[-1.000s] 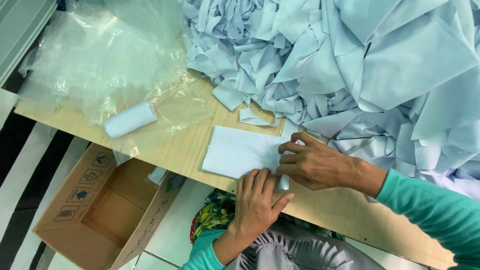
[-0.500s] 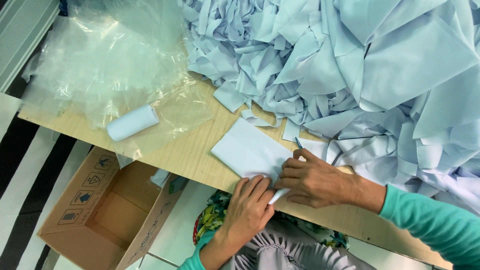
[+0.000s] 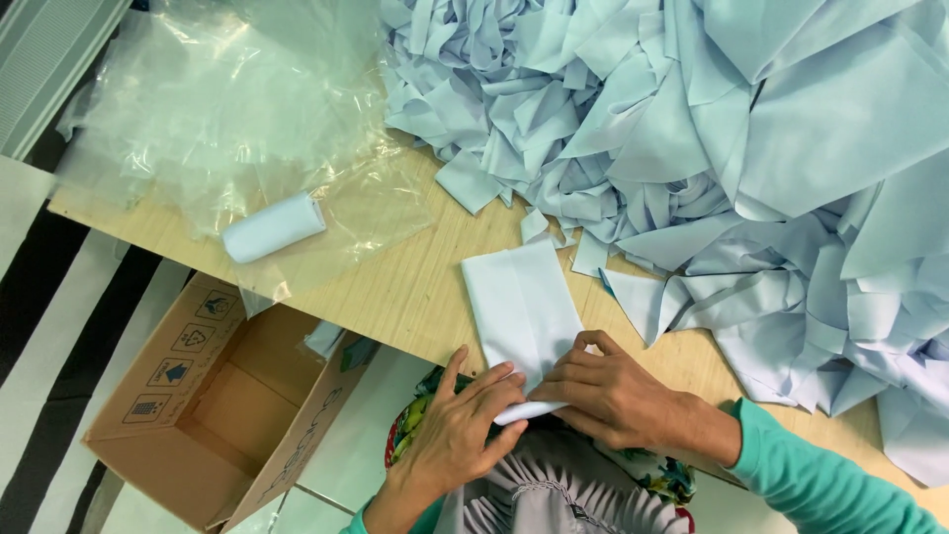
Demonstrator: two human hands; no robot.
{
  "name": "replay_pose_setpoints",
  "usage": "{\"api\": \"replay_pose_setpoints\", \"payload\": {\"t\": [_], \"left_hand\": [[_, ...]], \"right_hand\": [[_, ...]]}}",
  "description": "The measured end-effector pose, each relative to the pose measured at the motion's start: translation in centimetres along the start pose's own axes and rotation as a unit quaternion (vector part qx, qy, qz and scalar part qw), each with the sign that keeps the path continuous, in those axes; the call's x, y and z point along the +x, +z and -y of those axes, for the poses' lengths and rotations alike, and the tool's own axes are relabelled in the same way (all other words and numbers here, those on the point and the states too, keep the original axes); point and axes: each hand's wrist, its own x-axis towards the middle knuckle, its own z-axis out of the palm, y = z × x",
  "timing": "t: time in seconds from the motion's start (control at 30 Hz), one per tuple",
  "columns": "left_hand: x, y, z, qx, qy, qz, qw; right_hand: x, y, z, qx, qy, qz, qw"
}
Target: The person sorts through a pile of fabric scraps, folding individual pieces and placing them into a plastic bag which is then stored in a cardboard box.
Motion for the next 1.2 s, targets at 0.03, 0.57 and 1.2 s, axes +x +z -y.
{"api": "replay_pose_setpoints", "payload": {"t": [0.03, 0.57, 1.2], "left_hand": [[-0.1, 0.2, 0.1, 0.0, -0.002, 0.0, 1.0], [-0.3, 1.5, 0.9, -0.048, -0.056, -0.065, 0.995], [-0.7, 3.1, 1.7, -0.056, -0.112, -0.085, 0.989]], "right_hand": [[-0.2, 0.2, -0.2, 0.002, -0.001, 0.001, 1.0], [-2.0, 3.2, -2.3, 0.076, 0.175, -0.062, 0.98], [-1.8, 0.9, -2.4, 0.181, 0.258, -0.054, 0.947]]}}
